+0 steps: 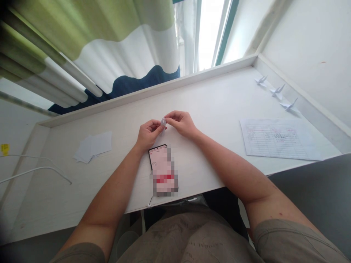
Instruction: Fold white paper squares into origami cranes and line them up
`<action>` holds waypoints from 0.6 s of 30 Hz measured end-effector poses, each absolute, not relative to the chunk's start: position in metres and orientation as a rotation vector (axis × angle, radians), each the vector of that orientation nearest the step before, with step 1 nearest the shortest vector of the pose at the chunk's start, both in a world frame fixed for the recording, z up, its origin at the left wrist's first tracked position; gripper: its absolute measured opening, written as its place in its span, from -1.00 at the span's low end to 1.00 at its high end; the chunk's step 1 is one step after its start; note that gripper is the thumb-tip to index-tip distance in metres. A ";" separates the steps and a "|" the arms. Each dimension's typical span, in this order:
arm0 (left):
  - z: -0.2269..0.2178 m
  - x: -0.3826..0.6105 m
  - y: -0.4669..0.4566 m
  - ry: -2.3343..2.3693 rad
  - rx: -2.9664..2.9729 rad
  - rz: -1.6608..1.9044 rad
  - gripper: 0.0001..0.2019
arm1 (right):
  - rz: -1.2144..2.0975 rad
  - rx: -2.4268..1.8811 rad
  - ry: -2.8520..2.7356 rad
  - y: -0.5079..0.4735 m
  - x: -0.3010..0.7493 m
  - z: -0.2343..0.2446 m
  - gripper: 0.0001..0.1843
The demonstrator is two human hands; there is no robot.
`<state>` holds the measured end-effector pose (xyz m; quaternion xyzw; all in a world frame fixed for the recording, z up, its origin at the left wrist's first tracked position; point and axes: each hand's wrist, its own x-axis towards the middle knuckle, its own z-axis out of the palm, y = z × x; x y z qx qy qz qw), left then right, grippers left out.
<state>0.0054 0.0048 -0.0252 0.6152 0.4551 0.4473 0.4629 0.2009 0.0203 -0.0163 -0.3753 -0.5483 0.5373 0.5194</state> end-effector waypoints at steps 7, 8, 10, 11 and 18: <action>-0.025 0.005 0.004 1.107 1.514 1.067 -0.60 | 1.248 -0.928 -1.346 0.022 0.201 -0.019 -0.71; -0.025 0.005 0.004 1.107 1.509 1.066 -0.60 | 1.250 -0.926 -1.348 0.023 0.201 -0.019 -0.71; -0.025 0.005 0.004 1.111 1.505 1.065 -0.60 | 1.252 -0.922 -1.352 0.023 0.201 -0.019 -0.69; -0.026 0.005 0.004 1.113 1.505 1.065 -0.60 | 1.252 -0.919 -1.355 0.023 0.201 -0.018 -0.68; -0.029 0.004 0.005 1.089 1.472 1.068 -0.60 | 1.179 -0.894 -1.430 0.023 0.200 -0.019 -0.56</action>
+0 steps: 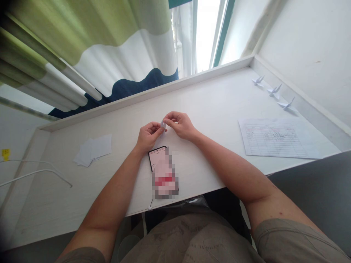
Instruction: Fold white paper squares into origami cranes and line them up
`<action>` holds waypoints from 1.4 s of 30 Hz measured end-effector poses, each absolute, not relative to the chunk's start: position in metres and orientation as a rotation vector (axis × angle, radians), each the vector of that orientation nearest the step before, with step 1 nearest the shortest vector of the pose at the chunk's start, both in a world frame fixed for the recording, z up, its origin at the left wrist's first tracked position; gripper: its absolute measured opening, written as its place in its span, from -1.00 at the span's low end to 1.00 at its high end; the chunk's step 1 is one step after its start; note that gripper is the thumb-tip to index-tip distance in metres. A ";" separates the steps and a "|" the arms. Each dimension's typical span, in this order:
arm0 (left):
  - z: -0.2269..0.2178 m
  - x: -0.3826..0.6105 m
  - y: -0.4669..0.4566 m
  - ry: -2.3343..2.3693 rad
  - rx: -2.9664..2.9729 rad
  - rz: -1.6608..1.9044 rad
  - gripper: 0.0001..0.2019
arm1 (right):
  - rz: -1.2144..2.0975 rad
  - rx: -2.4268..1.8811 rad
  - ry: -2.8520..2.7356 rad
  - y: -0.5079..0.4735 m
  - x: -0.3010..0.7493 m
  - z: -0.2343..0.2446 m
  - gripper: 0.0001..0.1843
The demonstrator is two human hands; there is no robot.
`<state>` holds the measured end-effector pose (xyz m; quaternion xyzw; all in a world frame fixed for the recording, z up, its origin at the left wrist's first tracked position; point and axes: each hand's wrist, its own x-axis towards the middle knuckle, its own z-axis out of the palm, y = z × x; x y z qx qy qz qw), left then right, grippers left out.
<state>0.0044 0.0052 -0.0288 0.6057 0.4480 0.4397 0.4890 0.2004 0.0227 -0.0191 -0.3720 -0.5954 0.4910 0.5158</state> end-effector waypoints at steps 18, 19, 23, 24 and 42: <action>-0.028 0.003 0.005 1.069 1.467 1.053 -0.60 | 1.376 -0.890 -1.406 0.024 0.206 -0.017 -0.72; -0.028 0.003 0.005 1.064 1.461 1.050 -0.59 | 1.368 -0.894 -1.419 0.024 0.206 -0.017 -0.70; -0.029 0.003 0.005 1.046 1.435 1.039 -0.57 | 1.332 -0.871 -1.441 0.024 0.206 -0.018 -0.69; -0.029 0.003 0.005 1.042 1.432 1.039 -0.56 | 1.322 -0.854 -1.447 0.024 0.206 -0.018 -0.70; -0.024 0.005 0.003 1.060 1.432 1.061 -0.57 | 1.370 -0.835 -1.543 0.025 0.206 -0.015 -0.52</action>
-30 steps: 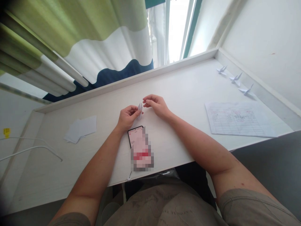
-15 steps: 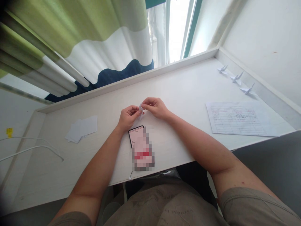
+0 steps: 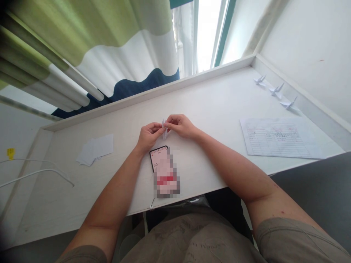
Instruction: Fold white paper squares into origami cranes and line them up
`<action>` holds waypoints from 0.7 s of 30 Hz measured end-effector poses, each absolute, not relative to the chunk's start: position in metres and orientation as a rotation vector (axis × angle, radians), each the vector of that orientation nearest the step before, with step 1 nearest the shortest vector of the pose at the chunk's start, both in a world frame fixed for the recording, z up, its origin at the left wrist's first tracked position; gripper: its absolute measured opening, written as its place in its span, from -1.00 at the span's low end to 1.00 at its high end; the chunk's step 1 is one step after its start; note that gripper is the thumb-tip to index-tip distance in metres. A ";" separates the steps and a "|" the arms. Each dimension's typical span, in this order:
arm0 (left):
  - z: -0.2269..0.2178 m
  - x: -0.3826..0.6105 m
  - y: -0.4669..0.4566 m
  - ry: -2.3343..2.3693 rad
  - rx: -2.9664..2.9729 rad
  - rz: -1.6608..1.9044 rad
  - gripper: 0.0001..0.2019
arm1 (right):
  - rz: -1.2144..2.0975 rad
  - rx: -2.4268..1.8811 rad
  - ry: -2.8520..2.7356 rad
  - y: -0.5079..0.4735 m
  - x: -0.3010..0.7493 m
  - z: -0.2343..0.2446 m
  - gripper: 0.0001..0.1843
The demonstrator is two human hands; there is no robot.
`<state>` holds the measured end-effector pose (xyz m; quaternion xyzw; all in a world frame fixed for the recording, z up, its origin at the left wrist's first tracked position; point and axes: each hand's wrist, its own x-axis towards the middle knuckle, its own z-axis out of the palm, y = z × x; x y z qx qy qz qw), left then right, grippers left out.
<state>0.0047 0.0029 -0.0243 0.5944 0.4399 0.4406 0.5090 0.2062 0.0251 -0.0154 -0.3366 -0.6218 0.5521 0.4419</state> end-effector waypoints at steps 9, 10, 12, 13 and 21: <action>-0.024 0.007 0.008 1.044 1.396 1.037 -0.53 | 1.311 -0.918 -1.587 0.026 0.201 -0.022 -0.48; -0.024 0.009 0.009 1.059 1.383 1.064 -0.53 | 1.301 -0.924 -1.589 0.026 0.201 -0.023 -0.46; -0.026 0.012 0.012 1.104 1.361 1.129 -0.51 | 1.262 -0.953 -1.591 0.027 0.201 -0.024 -0.41; -0.026 0.014 0.014 1.124 1.357 1.158 -0.50 | 1.243 -0.968 -1.590 0.027 0.202 -0.024 -0.39; -0.024 0.018 0.016 1.050 1.340 1.251 -0.57 | 1.272 -0.909 -1.577 0.028 0.203 -0.021 -0.30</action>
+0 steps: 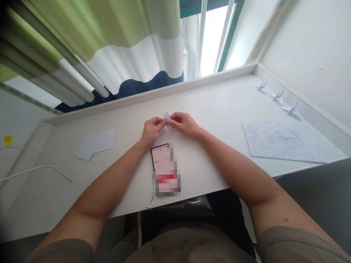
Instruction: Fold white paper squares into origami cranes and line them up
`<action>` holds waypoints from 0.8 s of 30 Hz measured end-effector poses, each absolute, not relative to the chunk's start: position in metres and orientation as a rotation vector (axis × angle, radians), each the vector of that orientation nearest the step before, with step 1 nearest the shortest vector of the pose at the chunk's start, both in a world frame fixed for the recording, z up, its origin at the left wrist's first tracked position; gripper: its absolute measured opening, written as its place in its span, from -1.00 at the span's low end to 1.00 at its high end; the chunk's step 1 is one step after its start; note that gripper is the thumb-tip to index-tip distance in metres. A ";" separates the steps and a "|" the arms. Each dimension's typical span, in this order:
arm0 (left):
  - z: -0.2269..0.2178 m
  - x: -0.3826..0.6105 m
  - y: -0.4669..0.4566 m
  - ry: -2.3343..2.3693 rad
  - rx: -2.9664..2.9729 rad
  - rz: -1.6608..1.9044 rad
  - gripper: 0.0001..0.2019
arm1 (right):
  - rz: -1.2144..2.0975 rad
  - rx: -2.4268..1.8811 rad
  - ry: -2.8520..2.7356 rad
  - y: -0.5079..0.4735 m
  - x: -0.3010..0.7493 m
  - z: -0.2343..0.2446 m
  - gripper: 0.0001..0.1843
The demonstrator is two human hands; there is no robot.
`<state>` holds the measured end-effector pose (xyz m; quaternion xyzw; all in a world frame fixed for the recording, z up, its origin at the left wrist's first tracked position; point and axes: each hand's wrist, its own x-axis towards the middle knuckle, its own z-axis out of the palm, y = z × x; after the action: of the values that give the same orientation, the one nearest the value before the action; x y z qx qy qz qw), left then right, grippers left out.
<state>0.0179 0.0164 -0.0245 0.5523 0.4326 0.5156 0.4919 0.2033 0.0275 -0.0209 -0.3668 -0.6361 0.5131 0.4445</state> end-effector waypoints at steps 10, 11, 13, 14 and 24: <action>-0.021 0.017 0.014 0.968 1.372 1.227 -0.60 | 1.268 -0.861 -1.585 0.023 0.210 -0.016 -0.45; -0.022 0.018 0.013 0.977 1.378 1.226 -0.60 | 1.277 -0.864 -1.588 0.023 0.210 -0.016 -0.46; -0.023 0.018 0.013 0.998 1.393 1.231 -0.59 | 1.293 -0.867 -1.600 0.023 0.211 -0.016 -0.47; -0.024 0.019 0.013 1.003 1.402 1.237 -0.59 | 1.300 -0.869 -1.607 0.023 0.211 -0.017 -0.47; -0.025 0.017 0.009 1.076 1.447 1.237 -0.59 | 1.347 -0.870 -1.646 0.024 0.212 -0.022 -0.51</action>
<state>0.0170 0.0091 -0.0252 0.5877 0.4372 0.5025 0.4594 0.2116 0.0236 -0.0222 -0.3454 -0.6535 0.5348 0.4095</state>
